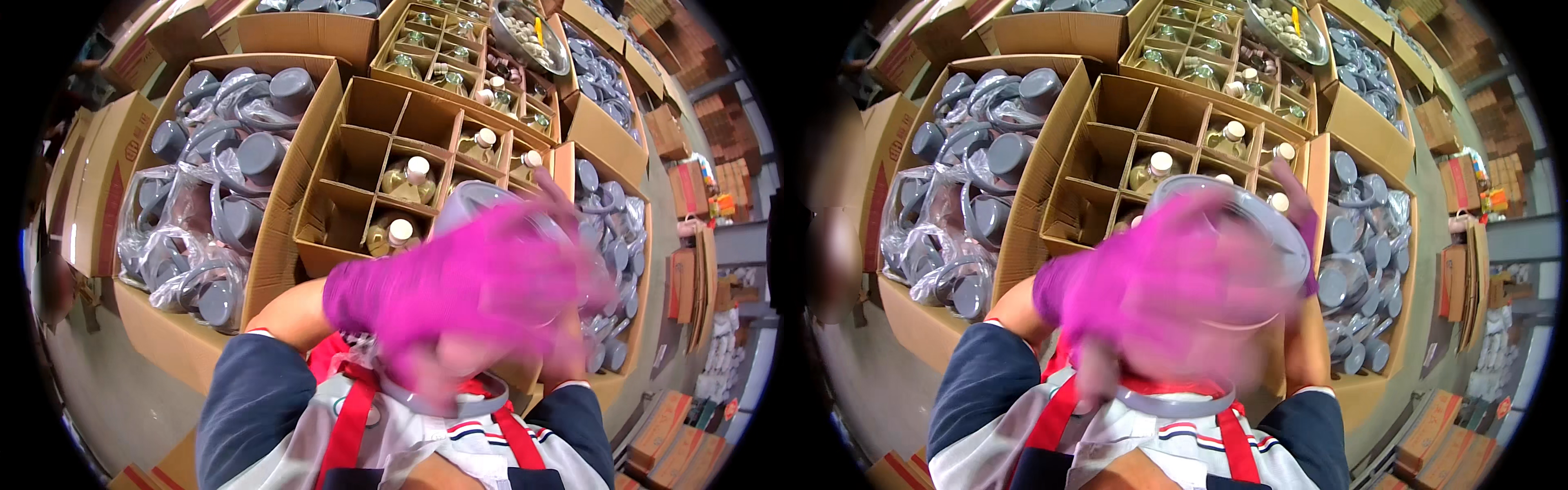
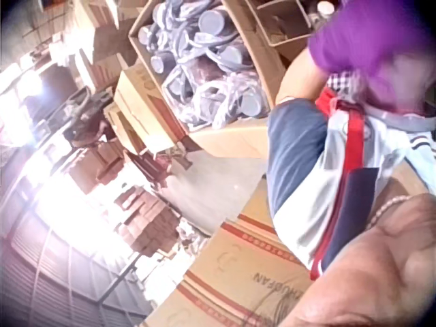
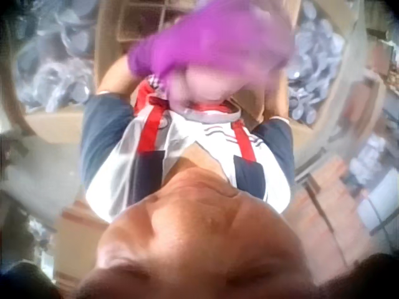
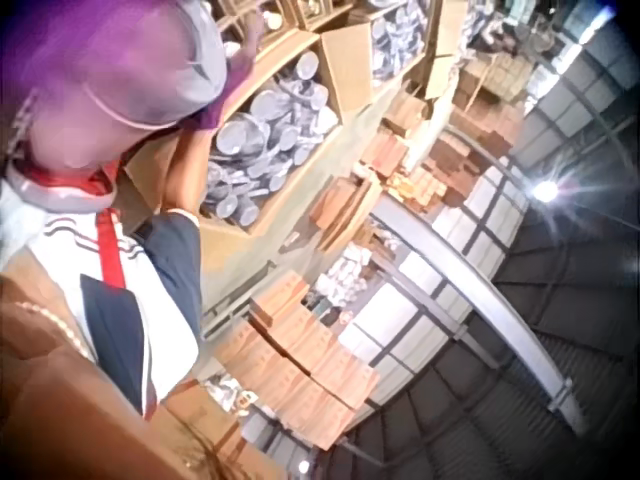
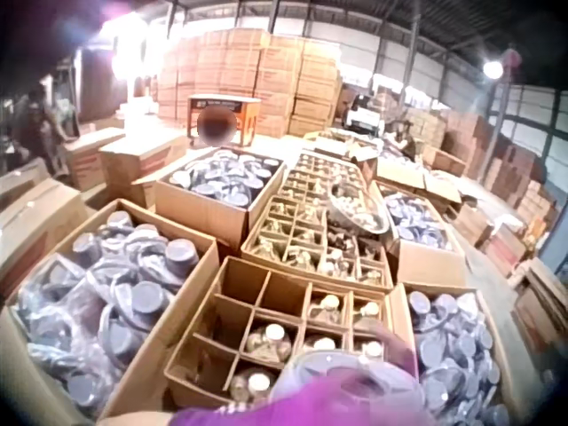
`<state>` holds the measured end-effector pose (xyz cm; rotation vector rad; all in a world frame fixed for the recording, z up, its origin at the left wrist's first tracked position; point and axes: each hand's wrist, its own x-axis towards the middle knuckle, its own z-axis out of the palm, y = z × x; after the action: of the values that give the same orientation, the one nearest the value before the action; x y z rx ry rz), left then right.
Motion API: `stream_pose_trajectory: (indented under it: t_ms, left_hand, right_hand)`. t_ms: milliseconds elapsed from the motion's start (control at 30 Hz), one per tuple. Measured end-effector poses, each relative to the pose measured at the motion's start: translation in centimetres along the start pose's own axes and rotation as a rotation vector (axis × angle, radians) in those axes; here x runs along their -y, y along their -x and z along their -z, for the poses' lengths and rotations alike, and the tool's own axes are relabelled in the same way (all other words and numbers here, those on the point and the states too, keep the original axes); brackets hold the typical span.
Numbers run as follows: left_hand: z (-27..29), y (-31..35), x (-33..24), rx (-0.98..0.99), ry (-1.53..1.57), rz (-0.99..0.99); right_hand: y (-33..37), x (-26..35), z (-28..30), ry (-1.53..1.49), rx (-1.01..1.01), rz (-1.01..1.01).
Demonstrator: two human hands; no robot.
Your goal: The person sits on the floor in a warehouse and assembles pink plastic containers with grey lids. They pick up a container body and a lid, screw the lid onto the body, and then place the assembled unit into a clear plastic bag. This process is repeated for multiple units throughout the clip.
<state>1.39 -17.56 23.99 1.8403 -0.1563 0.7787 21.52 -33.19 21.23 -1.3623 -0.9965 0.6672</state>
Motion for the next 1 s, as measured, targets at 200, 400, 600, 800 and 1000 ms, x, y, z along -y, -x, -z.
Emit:
stream_pose_trajectory:
  t_ms: [200, 400, 600, 800, 1000]
  left_hand:
    - [-0.9, -0.5, -0.1, 0.051, 0.012, 0.080]
    - [0.6, -1.7, 6.4, -0.130, 0.143, 0.059]
    - [2.7, 0.4, 24.5, -0.390, -0.082, 0.561]
    - [-0.5, 3.5, 27.3, 0.209, -1.068, 0.571]
    - [2.1, -7.4, 4.8, -0.030, -1.105, -0.101]
  right_hand:
    - [-1.2, 2.6, -1.1, 0.289, 0.107, 0.061]
    - [-2.9, -1.9, 1.3, 0.079, 0.226, 0.119]
    - [-9.5, -15.0, 5.0, 0.245, -0.172, 0.201]
    - [-6.0, -24.3, 11.2, -0.175, -0.317, -0.291]
    - [-3.3, -11.5, 3.1, 0.445, -0.383, 0.239]
